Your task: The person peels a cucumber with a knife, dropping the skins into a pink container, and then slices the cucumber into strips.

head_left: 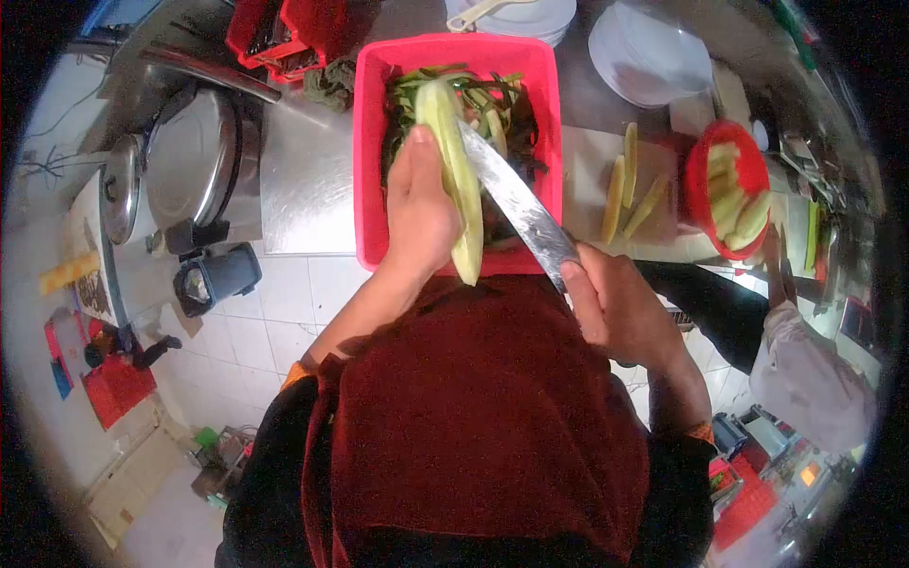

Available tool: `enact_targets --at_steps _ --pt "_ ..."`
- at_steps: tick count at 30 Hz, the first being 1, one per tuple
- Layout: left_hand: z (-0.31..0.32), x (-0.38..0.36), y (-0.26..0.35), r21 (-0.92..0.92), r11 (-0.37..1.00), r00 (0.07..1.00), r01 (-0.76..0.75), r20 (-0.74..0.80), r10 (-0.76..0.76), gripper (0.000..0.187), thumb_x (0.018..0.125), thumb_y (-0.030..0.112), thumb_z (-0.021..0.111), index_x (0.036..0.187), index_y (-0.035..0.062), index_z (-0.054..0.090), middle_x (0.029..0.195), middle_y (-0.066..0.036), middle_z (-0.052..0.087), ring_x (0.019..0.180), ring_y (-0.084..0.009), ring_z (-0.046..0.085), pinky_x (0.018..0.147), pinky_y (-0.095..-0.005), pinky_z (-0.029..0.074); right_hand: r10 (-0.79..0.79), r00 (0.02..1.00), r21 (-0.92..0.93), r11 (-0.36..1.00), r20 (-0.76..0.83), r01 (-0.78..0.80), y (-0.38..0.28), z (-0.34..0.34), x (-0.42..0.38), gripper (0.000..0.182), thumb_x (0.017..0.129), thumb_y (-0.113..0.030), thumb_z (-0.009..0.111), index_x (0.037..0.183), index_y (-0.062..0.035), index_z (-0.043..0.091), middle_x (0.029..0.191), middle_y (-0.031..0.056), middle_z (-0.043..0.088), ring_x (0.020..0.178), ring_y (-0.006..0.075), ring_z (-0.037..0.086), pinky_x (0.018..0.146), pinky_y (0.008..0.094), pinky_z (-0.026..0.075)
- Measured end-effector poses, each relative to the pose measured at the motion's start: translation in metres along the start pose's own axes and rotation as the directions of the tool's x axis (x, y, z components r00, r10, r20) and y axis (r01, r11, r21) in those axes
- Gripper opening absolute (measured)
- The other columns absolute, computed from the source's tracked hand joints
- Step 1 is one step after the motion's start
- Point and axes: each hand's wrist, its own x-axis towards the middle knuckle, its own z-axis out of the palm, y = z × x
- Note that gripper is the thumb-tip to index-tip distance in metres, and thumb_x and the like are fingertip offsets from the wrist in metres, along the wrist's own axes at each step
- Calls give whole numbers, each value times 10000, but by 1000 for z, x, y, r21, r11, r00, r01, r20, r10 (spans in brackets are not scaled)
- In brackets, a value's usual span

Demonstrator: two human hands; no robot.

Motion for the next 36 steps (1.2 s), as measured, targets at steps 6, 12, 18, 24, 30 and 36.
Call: enact_targets --at_steps 6,12,18,24,30,36 --pt "8 9 0 -143 990 998 -9 -62 1 503 1060 410 261 1247 31 533 907 -81 601 763 -162 565 714 -302 486 -130 987 -41 991 -100 126 14 16 -7 192 962 -148 491 845 4 495 706 264 553 703 470 571 617 511 412" --pt "10 2 -12 -31 999 995 26 -92 -29 520 1058 433 237 1148 34 558 896 -78 607 745 -169 565 712 -312 483 -147 983 -8 989 -111 147 21 14 -6 192 959 -141 500 843 12 486 692 268 540 683 477 565 602 521 409" --pt "14 3 -8 58 997 978 -57 -198 68 516 1059 430 234 1047 43 575 844 -63 585 731 -168 536 692 -310 457 -122 987 19 992 -105 125 17 26 -3 156 961 -147 502 912 0 490 699 268 541 703 480 567 609 534 415" --pt "7 10 -13 -129 989 970 -74 -239 41 505 1049 447 259 991 54 569 751 -57 553 654 -176 511 625 -317 444 -156 982 2 988 -108 157 23 28 -10 145 960 -159 505 922 -20 493 710 262 559 706 485 566 620 552 415" --pt "8 11 -4 -161 986 966 -38 -259 -5 504 1037 473 271 964 68 563 709 -57 537 595 -180 491 556 -331 427 -87 994 -19 996 -73 86 28 40 -10 169 959 -182 502 932 -15 488 726 275 568 739 505 565 640 577 412" --pt "12 16 -8 -302 953 964 6 -252 -86 485 1029 486 275 951 98 556 705 -45 521 601 -174 480 548 -330 403 -26 999 -6 1000 -47 26 26 48 1 199 972 -202 472 949 -5 483 761 294 575 776 515 572 669 593 412"
